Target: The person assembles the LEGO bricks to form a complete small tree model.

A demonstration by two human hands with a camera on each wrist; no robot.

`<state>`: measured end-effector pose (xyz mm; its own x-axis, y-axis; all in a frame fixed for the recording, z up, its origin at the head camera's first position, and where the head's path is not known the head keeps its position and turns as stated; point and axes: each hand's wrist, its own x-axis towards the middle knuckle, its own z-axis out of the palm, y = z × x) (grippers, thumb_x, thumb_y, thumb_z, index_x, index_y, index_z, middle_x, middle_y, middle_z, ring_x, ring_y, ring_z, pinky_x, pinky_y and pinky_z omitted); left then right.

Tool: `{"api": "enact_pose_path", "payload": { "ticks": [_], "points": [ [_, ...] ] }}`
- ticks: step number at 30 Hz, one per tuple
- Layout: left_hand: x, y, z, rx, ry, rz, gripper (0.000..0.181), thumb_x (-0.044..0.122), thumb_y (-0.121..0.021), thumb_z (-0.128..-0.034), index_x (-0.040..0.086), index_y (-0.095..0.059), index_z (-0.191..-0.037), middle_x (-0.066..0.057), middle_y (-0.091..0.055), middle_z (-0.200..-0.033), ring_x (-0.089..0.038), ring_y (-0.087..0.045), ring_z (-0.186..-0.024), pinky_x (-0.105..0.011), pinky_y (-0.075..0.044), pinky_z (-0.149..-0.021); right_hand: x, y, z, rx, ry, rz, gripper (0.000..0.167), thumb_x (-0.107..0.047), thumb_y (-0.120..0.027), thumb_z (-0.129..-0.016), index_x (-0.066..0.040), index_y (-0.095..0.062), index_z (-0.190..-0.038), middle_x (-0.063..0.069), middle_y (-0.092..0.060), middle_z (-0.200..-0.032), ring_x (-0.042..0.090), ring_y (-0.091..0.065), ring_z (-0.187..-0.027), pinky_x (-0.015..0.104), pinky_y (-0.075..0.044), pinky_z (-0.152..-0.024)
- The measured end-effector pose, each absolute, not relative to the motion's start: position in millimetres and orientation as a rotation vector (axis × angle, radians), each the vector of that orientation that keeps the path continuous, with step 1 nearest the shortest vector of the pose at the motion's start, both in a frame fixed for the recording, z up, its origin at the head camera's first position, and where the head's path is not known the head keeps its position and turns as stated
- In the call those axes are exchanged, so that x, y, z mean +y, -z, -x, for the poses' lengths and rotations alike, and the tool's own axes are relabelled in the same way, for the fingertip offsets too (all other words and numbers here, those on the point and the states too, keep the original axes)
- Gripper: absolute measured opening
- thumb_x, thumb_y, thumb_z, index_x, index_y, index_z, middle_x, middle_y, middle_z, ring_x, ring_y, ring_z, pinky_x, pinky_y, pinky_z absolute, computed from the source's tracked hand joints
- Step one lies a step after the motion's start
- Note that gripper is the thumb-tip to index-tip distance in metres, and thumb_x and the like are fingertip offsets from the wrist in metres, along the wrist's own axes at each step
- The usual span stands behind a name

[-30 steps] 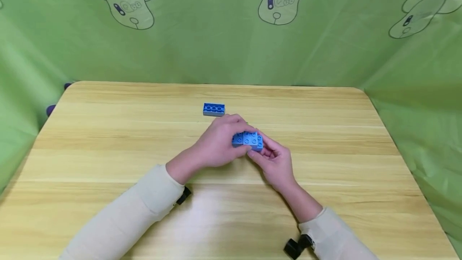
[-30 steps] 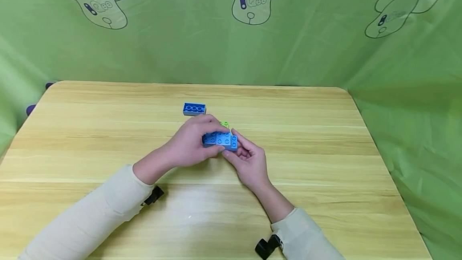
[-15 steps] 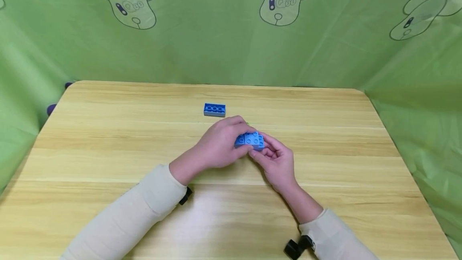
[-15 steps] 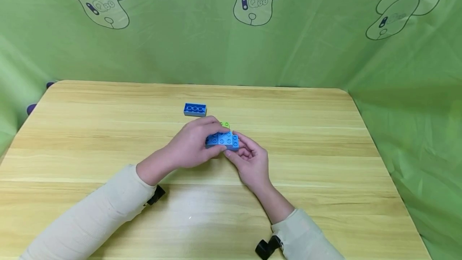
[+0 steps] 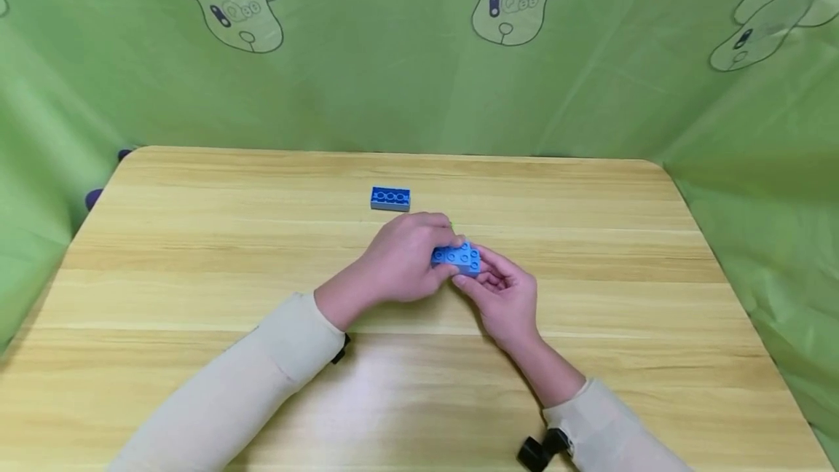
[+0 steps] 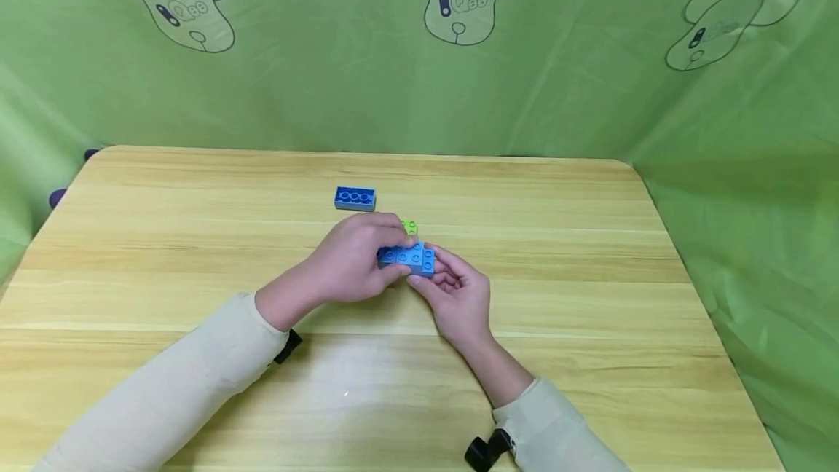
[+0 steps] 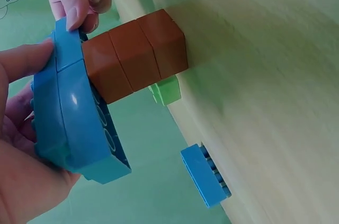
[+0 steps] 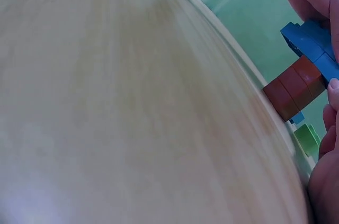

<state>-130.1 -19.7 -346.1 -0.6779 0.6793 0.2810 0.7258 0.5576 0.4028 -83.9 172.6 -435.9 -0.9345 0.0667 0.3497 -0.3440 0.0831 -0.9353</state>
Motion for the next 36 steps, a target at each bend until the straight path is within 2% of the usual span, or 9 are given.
{"api": "enact_pose_path", "payload": {
  "ticks": [5,12,17,20,24,26,30,33,36],
  "points": [
    [-21,347,131,-2.685,0.803,1.204,0.033,0.021,-0.079,-0.0852,0.01,-0.075,-0.116,-0.001,-0.07,-0.101,-0.014,-0.064,-0.092,-0.027,-0.049,-0.081,172,436,85,-2.071,-1.877,-0.295,0.048,0.015,-0.08,-0.075,0.006,-0.068,-0.12,0.02,-0.069,-0.089,0.014,-0.066,-0.075,0.023,-0.056,-0.067],
    [-21,348,132,-2.708,0.896,1.218,0.039,0.026,-0.078,-0.0881,0.009,-0.071,-0.123,-0.001,-0.067,-0.102,-0.01,-0.058,-0.088,-0.024,-0.046,-0.08,176,438,85,-2.055,-1.92,-0.276,0.048,0.017,-0.077,-0.077,0.006,-0.067,-0.122,0.015,-0.07,-0.091,0.012,-0.063,-0.074,0.02,-0.055,-0.066],
    [-32,349,138,-2.687,1.097,1.208,0.05,0.035,-0.077,-0.089,0.007,-0.066,-0.129,-0.003,-0.066,-0.115,-0.014,-0.06,-0.101,-0.026,-0.047,-0.087,176,437,86,-2.05,-1.956,-0.286,0.048,0.018,-0.077,-0.077,0.008,-0.065,-0.123,0.013,-0.07,-0.09,0.013,-0.064,-0.075,0.021,-0.055,-0.066],
    [-47,350,149,-2.662,1.286,1.067,0.05,0.034,-0.074,-0.0918,0.005,-0.064,-0.131,-0.006,-0.065,-0.119,-0.02,-0.06,-0.107,-0.034,-0.049,-0.092,175,436,87,-2.087,-1.944,-0.269,0.049,0.016,-0.077,-0.078,0.007,-0.065,-0.124,0.012,-0.07,-0.092,0.013,-0.064,-0.075,0.022,-0.056,-0.067],
    [-70,360,172,-2.675,1.415,0.767,0.041,0.02,-0.068,-0.0946,0.001,-0.062,-0.131,-0.011,-0.063,-0.12,-0.028,-0.058,-0.108,-0.043,-0.05,-0.092,174,434,87,-2.123,-1.942,-0.235,0.05,0.014,-0.078,-0.078,0.004,-0.066,-0.125,0.013,-0.07,-0.094,0.014,-0.062,-0.074,0.021,-0.055,-0.066],
    [-79,368,183,-2.74,1.368,0.654,0.044,0.014,-0.068,-0.0928,0.0,-0.059,-0.134,-0.013,-0.06,-0.126,-0.031,-0.056,-0.113,-0.044,-0.048,-0.095,173,433,87,-2.125,-1.951,-0.226,0.05,0.015,-0.078,-0.078,0.004,-0.065,-0.125,0.014,-0.069,-0.093,0.014,-0.062,-0.074,0.021,-0.055,-0.065],
    [-89,383,201,-2.95,1.125,0.566,0.063,0.011,-0.073,-0.0861,0.003,-0.05,-0.144,-0.016,-0.049,-0.139,-0.033,-0.05,-0.121,-0.046,-0.041,-0.104,174,433,86,-2.128,-1.953,-0.218,0.05,0.015,-0.078,-0.078,0.005,-0.065,-0.125,0.015,-0.068,-0.091,0.015,-0.062,-0.073,0.021,-0.055,-0.065],
    [-90,391,209,-3.076,0.973,0.556,0.074,0.015,-0.077,-0.0834,0.006,-0.044,-0.149,-0.018,-0.046,-0.14,-0.034,-0.048,-0.123,-0.048,-0.037,-0.107,174,433,86,-2.132,-1.957,-0.22,0.05,0.014,-0.078,-0.079,0.006,-0.064,-0.126,0.015,-0.069,-0.092,0.015,-0.062,-0.074,0.021,-0.055,-0.065],
    [-87,394,215,-3.144,0.857,0.555,0.075,0.019,-0.079,-0.0843,0.007,-0.044,-0.149,-0.018,-0.048,-0.138,-0.034,-0.049,-0.123,-0.048,-0.038,-0.107,175,433,86,-2.135,-1.956,-0.225,0.049,0.013,-0.077,-0.079,0.006,-0.064,-0.126,0.015,-0.069,-0.093,0.015,-0.062,-0.074,0.021,-0.055,-0.065]
  ]
}}
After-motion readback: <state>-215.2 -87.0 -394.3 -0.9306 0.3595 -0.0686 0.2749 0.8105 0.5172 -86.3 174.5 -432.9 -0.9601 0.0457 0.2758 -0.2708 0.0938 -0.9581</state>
